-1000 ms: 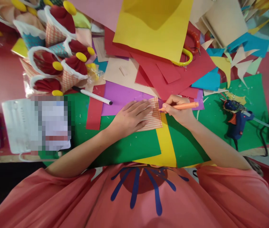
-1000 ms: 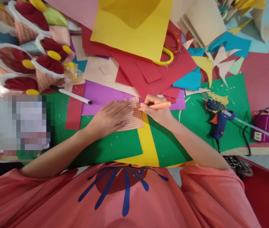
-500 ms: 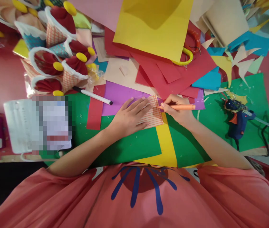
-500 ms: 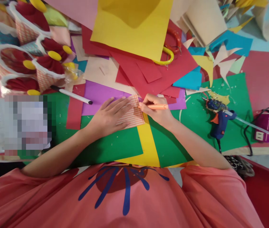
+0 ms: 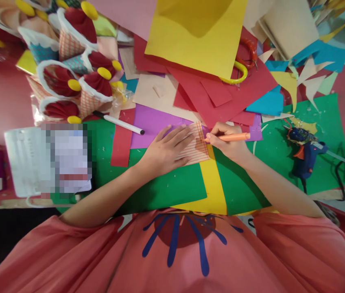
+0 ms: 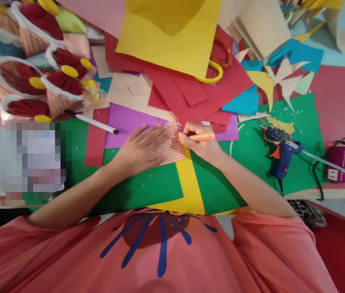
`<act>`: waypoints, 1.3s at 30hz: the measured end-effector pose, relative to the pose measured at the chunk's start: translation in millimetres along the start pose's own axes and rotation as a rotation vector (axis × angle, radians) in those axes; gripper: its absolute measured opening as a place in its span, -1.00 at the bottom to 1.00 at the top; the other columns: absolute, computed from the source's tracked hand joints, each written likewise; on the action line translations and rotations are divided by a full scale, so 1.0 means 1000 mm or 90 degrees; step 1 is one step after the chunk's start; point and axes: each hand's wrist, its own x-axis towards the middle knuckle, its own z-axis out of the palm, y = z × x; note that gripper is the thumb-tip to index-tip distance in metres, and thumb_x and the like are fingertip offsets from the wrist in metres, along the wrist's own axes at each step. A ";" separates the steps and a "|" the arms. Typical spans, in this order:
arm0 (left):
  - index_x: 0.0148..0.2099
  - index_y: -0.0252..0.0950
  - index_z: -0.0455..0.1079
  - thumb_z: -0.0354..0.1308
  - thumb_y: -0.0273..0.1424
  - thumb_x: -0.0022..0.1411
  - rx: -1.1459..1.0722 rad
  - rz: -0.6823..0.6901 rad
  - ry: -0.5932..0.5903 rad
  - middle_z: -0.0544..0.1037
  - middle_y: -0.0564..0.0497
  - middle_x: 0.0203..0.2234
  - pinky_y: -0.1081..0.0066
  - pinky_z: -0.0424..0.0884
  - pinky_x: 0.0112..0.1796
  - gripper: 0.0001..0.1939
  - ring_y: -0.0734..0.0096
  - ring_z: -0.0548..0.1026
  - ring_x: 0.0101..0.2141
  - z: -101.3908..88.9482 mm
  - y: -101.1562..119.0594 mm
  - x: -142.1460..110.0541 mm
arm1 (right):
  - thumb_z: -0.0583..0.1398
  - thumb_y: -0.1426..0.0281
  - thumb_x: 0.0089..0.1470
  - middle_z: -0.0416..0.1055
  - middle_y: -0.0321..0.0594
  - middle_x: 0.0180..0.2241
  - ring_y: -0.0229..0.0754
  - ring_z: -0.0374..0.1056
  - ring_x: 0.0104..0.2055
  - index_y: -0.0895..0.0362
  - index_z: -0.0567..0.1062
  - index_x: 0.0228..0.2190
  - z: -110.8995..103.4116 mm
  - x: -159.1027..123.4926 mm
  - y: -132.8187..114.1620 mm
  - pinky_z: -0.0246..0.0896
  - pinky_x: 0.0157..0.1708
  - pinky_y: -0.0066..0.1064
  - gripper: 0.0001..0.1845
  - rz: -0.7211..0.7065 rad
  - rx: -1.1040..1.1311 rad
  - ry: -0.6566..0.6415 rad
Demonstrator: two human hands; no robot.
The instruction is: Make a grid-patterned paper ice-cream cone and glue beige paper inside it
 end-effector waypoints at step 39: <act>0.26 -0.35 0.23 0.02 -0.16 0.31 -0.009 -0.052 0.029 0.31 -0.21 0.23 0.01 0.15 0.23 -0.44 0.03 0.27 0.22 0.000 -0.001 0.001 | 0.19 0.32 0.02 0.13 -0.44 -0.71 -0.43 -0.03 -0.65 0.13 0.24 -0.66 0.002 -0.001 -0.001 -0.16 -0.62 -0.49 -0.67 0.000 0.011 -0.018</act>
